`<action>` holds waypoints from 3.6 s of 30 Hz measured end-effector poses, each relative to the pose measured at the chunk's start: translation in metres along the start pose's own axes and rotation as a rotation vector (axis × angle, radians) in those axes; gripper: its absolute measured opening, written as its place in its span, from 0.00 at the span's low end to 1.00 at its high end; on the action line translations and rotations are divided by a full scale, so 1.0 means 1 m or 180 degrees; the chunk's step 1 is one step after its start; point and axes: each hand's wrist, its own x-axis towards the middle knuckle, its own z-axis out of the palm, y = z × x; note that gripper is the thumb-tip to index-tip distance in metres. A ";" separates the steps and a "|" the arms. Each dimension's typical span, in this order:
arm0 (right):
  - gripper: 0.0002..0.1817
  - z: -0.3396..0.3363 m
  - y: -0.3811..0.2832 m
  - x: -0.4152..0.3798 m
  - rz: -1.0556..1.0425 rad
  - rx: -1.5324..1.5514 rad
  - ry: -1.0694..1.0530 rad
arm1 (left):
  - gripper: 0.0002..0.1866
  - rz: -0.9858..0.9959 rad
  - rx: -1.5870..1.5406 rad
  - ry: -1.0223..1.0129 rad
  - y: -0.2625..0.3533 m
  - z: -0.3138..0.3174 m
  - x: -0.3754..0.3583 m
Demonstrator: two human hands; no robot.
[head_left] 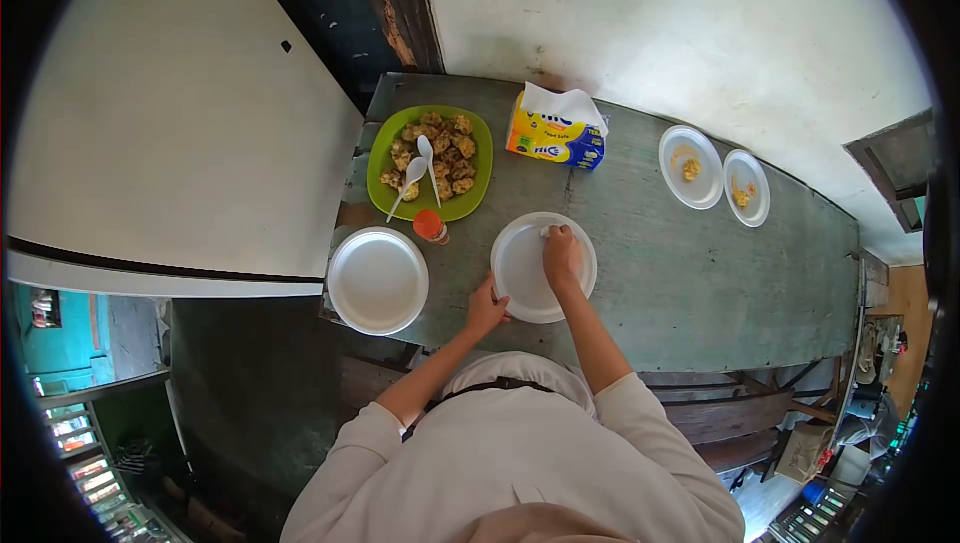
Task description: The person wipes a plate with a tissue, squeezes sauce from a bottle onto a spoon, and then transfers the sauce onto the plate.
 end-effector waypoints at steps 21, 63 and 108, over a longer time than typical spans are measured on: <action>0.14 0.003 -0.041 -0.046 -0.1670 0.0291 -0.0823 | 0.35 -0.0055 -0.0270 0.0072 -0.027 0.003 0.012; 0.12 0.004 -0.033 -0.035 -0.0818 0.1523 -0.0447 | 0.42 -0.0345 -0.0556 -0.0660 -0.018 -0.010 0.019; 0.16 0.000 -0.024 -0.071 -0.0826 0.2520 -0.0838 | 0.32 -0.0653 -0.1143 -0.0617 -0.005 -0.023 0.009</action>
